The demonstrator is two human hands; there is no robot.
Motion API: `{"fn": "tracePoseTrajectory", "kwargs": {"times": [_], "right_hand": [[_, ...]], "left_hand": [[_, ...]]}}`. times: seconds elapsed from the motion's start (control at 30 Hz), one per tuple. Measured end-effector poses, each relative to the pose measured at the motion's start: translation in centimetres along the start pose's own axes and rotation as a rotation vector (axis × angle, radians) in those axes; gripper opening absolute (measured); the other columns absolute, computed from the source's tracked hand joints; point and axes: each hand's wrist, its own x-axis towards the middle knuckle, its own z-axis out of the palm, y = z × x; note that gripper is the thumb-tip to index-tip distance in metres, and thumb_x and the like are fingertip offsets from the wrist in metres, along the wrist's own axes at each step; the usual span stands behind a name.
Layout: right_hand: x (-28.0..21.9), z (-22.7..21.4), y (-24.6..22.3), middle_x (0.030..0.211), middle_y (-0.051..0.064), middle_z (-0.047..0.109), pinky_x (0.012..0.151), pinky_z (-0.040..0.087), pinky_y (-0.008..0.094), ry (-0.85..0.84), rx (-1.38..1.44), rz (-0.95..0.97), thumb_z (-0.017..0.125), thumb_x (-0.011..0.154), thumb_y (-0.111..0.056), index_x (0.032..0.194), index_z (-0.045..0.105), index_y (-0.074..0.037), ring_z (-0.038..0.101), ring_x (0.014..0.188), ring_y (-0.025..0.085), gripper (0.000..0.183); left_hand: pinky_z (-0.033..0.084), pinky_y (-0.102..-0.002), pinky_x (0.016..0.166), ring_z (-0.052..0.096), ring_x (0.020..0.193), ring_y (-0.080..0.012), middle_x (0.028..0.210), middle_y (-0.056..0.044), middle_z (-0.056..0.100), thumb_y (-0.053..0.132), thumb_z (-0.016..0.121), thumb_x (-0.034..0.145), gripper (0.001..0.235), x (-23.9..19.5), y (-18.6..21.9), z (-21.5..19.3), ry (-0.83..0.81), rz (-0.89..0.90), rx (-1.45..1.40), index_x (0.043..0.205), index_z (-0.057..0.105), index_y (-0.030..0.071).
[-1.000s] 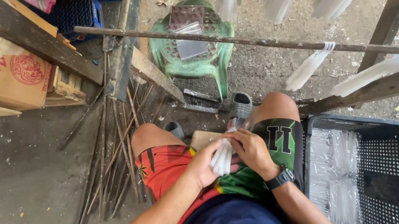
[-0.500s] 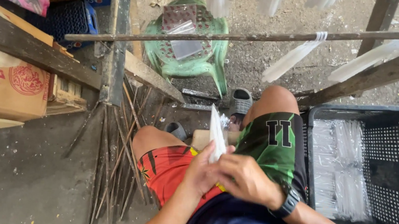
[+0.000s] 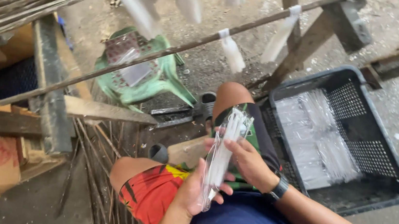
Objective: The person is removing bundles of candles from a drying rack, inserting them into plastic bags, and placing the finished packages into a crate.
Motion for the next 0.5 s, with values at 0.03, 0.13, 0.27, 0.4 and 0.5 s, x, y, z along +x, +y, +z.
{"fn": "tracePoseTrajectory", "kwargs": {"times": [0.03,0.13,0.27,0.4,0.5], "right_hand": [[-0.2,0.3,-0.4,0.100,0.021,0.061,0.059,0.048,0.030,0.053,0.011,-0.048,0.046,0.081,-0.022,0.115,0.045,0.000,0.061,0.078,0.025,0.040],[-0.5,0.3,-1.5,0.107,0.021,0.059,0.074,0.050,0.036,0.125,0.034,-0.084,0.052,0.077,-0.020,0.116,0.044,-0.005,0.061,0.091,0.029,0.043],[-0.4,-0.8,-1.1,0.106,0.022,0.059,0.076,0.050,0.038,0.136,0.150,-0.053,0.055,0.073,-0.022,0.114,0.046,-0.004,0.060,0.092,0.030,0.046],[-0.6,-1.6,-1.4,0.107,0.023,0.058,0.079,0.049,0.038,0.136,0.256,-0.061,0.050,0.078,-0.019,0.119,0.043,-0.003,0.059,0.093,0.031,0.045],[-0.7,-2.4,-1.3,0.109,0.024,0.056,0.083,0.047,0.043,0.167,0.348,-0.052,0.053,0.074,-0.015,0.119,0.042,0.000,0.057,0.093,0.034,0.048]], "left_hand": [[0.049,-0.028,0.041,0.061,0.066,-0.0283,0.091,-0.024,0.056,0.047,0.043,0.076,0.064,-0.2,0.0,0.3,0.081,0.098,0.098,0.118,0.042,-0.001],[0.052,-0.029,0.050,0.064,0.072,-0.0280,0.095,-0.021,0.059,0.028,0.053,0.075,0.048,-0.4,0.1,1.3,0.232,0.230,0.397,0.115,0.043,0.002],[0.051,-0.024,0.045,0.067,0.058,-0.0213,0.083,-0.015,0.068,0.027,0.051,0.078,0.037,-0.3,0.3,2.8,0.401,0.310,0.784,0.105,0.051,0.003],[0.049,-0.022,0.042,0.067,0.054,-0.0217,0.080,-0.017,0.069,0.026,0.046,0.081,0.036,0.1,0.4,3.7,0.391,0.314,0.849,0.106,0.051,0.001],[0.046,-0.020,0.043,0.067,0.056,-0.0213,0.078,-0.017,0.068,0.032,0.045,0.080,0.043,0.5,0.2,3.4,0.386,0.292,0.842,0.109,0.051,0.002]]}}
